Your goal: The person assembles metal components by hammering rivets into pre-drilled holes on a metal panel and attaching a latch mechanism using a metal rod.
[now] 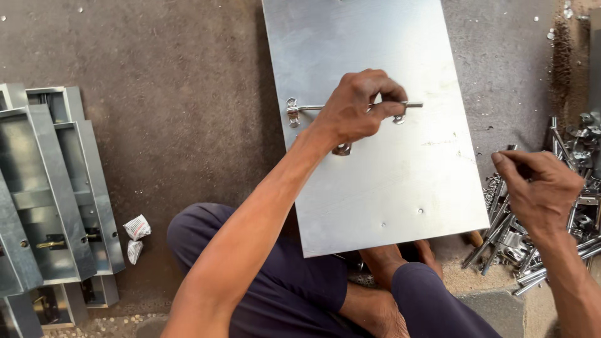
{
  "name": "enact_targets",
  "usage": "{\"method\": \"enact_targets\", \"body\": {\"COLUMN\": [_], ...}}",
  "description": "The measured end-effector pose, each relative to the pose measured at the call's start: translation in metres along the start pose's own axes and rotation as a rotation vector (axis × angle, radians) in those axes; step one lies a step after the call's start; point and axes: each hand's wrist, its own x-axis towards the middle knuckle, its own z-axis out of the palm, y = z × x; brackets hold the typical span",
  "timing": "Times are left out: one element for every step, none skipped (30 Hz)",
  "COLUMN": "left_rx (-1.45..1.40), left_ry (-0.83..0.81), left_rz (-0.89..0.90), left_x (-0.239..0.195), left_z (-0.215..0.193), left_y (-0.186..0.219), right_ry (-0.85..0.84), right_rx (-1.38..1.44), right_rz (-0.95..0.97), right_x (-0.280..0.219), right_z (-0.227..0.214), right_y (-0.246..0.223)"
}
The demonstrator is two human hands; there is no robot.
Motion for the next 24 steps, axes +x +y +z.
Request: {"method": "enact_targets", "body": {"left_rx": [0.014,0.028,0.126,0.224,0.324,0.535,0.738,0.937,0.839,0.741,0.656,0.570,0.493,0.501,0.510,0.519,0.511,0.503,0.495,0.492,0.489,0.486,0.487,0.488], "left_ry": [0.007,0.014,0.026,0.038,0.046,0.144,0.233,0.324,0.345,0.362,0.329,0.293,0.262,0.257,0.253,0.248,0.262,0.276,0.288,0.302,0.316,0.329,0.339,0.349], "left_rz": [-0.056,-0.113,-0.156,-0.199,-0.240,-0.127,-0.006,0.122,0.055,-0.013,-0.093,-0.172,-0.257,-0.251,-0.247,-0.243,-0.250,-0.257,-0.263,-0.261,-0.265,-0.269,-0.264,-0.258], "left_x": [0.004,0.005,0.004,0.001,0.000,-0.007,-0.024,-0.037,-0.044,-0.049,-0.050,-0.050,-0.051,-0.048,-0.044,-0.042,-0.042,-0.041,-0.040,-0.039,-0.039,-0.040,-0.040,-0.038], "left_z": [0.003,0.005,0.003,0.001,-0.003,-0.008,-0.013,-0.021,-0.030,-0.037,-0.041,-0.043,-0.045,-0.044,-0.041,-0.039,-0.038,-0.037,-0.036,-0.035,-0.034,-0.034,-0.034,-0.035], "left_y": [0.001,0.001,0.002,0.002,0.003,0.005,0.008,0.010,0.009,0.007,0.006,0.005,0.004,0.003,0.002,0.002,0.001,0.001,0.000,-0.001,-0.002,-0.002,-0.003,-0.004], "right_ry": [-0.002,-0.004,-0.010,-0.016,-0.026,-0.035,-0.045,-0.055,-0.063,-0.098,-0.131,-0.189,-0.250,-0.303,-0.357,-0.422,-0.489,-0.535,-0.579,-0.623,-0.659,-0.695,-0.726,-0.711], "right_rx": [-0.001,-0.001,0.012,0.026,0.056,0.086,0.088,0.089,0.088,0.131,0.173,0.212,0.258,0.304,0.351,0.329,0.303,0.257,0.211,0.165,0.160,0.154,0.150,0.146], "right_rz": [-0.022,-0.045,-0.054,-0.062,-0.056,-0.050,-0.079,-0.108,-0.130,-0.113,-0.102,-0.135,-0.177,-0.248,-0.321,-0.314,-0.309,-0.307,-0.303,-0.298,-0.282,-0.265,-0.251,-0.277], "right_x": [0.003,0.008,0.015,0.022,0.030,0.040,0.050,0.065,0.078,0.092,0.109,0.126,0.143,0.157,0.168,0.179,0.188,0.195,0.200,0.204,0.205,0.206,0.207,0.209], "right_z": [-0.005,-0.009,-0.015,-0.021,-0.025,-0.028,-0.030,-0.030,-0.030,-0.025,-0.017,-0.010,0.000,0.007,0.015,0.025,0.034,0.041,0.048,0.052,0.055,0.058,0.060,0.062], "right_y": [-0.006,-0.014,-0.025,-0.037,-0.052,-0.068,-0.084,-0.099,-0.114,-0.129,-0.145,-0.160,-0.177,-0.191,-0.205,-0.217,-0.226,-0.232,-0.236,-0.237,-0.236,-0.236,-0.236,-0.237]}}
